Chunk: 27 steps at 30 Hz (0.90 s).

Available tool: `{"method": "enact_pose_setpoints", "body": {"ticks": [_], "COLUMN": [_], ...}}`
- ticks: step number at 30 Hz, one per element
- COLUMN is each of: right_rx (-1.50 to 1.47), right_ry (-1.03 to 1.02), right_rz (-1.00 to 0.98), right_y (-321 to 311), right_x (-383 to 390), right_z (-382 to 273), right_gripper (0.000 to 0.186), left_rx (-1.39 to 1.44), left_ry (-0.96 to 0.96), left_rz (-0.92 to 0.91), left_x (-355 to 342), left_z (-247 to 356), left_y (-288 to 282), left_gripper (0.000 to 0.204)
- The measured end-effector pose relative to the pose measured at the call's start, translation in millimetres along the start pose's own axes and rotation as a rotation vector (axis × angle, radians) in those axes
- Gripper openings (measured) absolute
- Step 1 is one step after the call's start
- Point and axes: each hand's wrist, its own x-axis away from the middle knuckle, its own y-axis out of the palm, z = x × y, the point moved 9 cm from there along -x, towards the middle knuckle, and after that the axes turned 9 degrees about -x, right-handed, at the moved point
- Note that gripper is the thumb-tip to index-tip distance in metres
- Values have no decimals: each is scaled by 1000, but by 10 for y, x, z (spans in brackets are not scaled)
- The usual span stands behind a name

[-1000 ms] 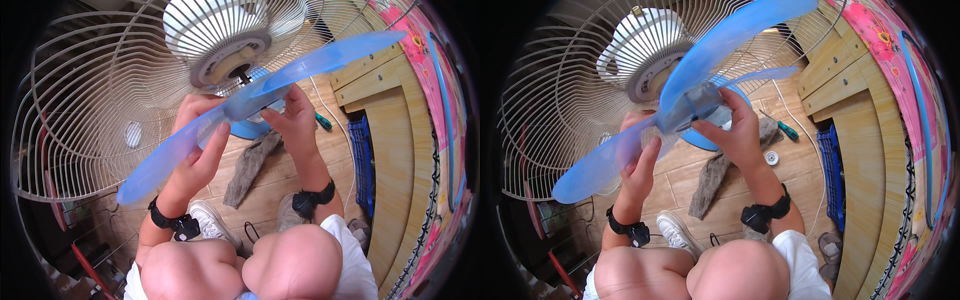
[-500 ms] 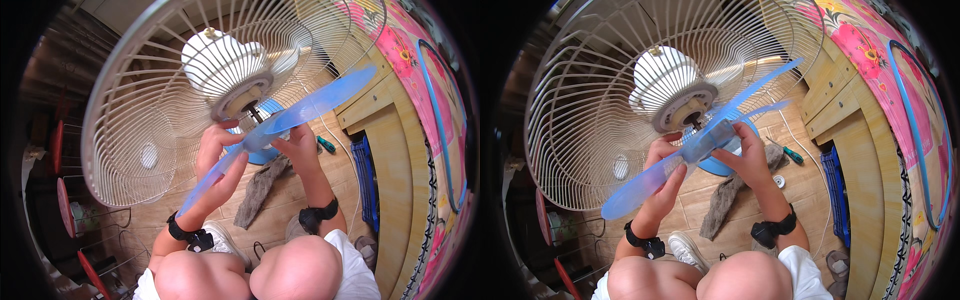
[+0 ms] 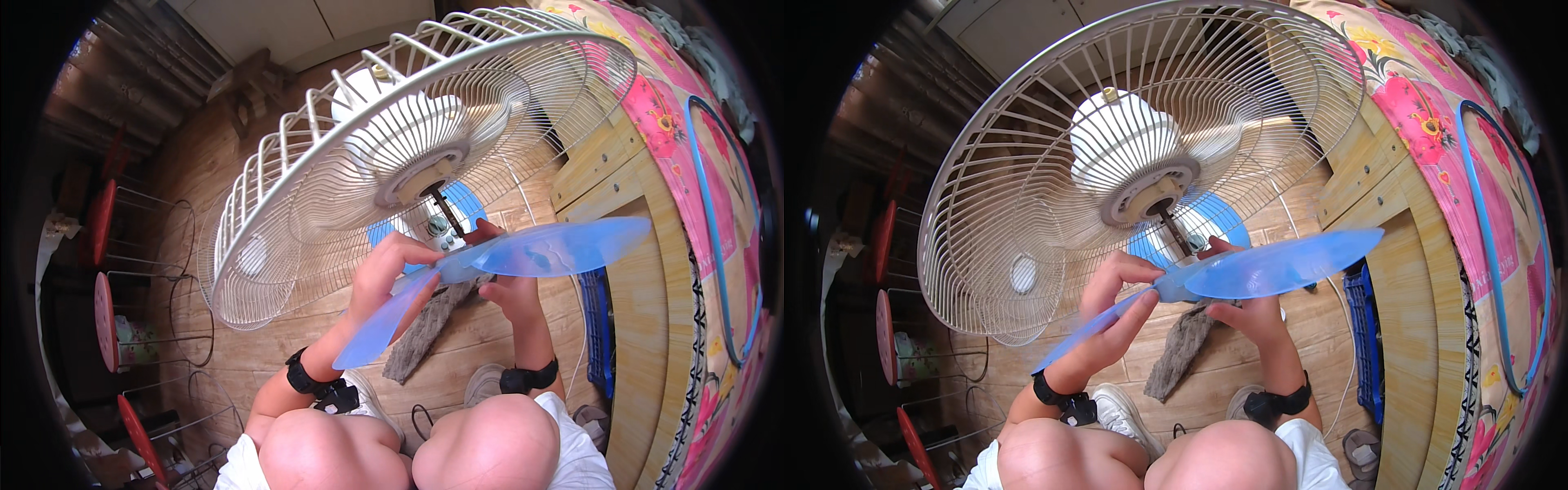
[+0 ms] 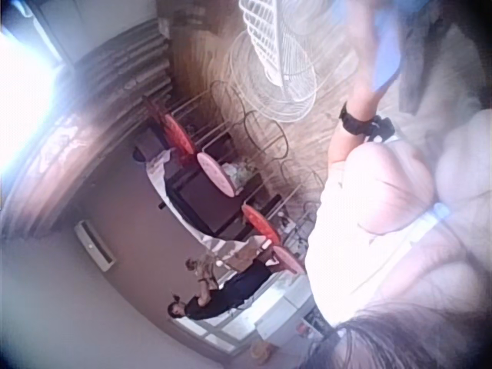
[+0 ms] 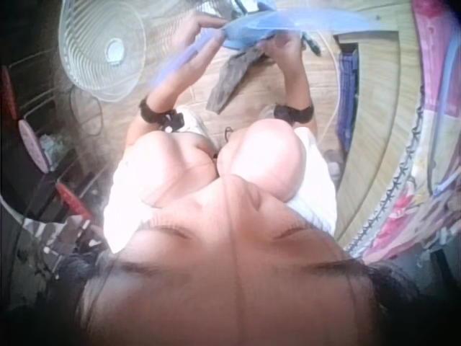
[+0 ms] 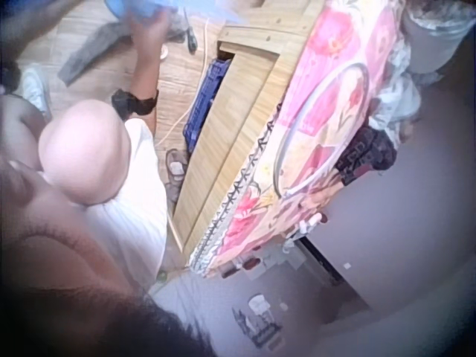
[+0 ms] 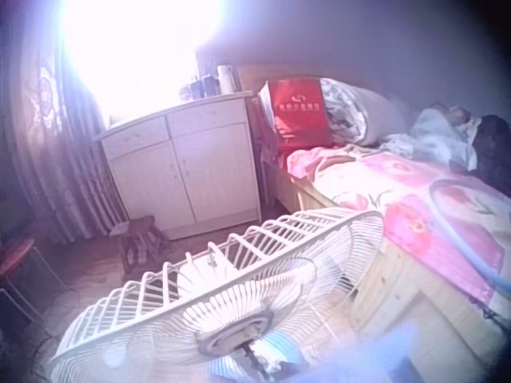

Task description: The person disassembles the front guard and blades of a fan, moves several stools and a small wooden step, and then reassembles the fan blades and guard.

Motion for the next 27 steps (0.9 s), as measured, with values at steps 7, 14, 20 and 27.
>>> {"method": "enact_pose_setpoints", "body": {"ticks": [7,14,20,27], "right_rx": [56,571,424,318], "right_ry": [19,448,583,625], "right_rz": [-67,-457,-760,-827], "right_y": [-94,-226,-4,205], "right_x": [253,829,1235,1215], "right_z": [24,400,697,910], "right_gripper": [86,62,37,15], "left_rx": [34,-11,83,82], "left_ry": [58,-33,-269,-299], "left_rz": [-53,-326,-502,-438], "left_x": [76,414,921,1271], "left_z": [-5,-328,-700,-785], "left_y": [108,262,143,-559], "left_gripper": [18,12,12,12]}}
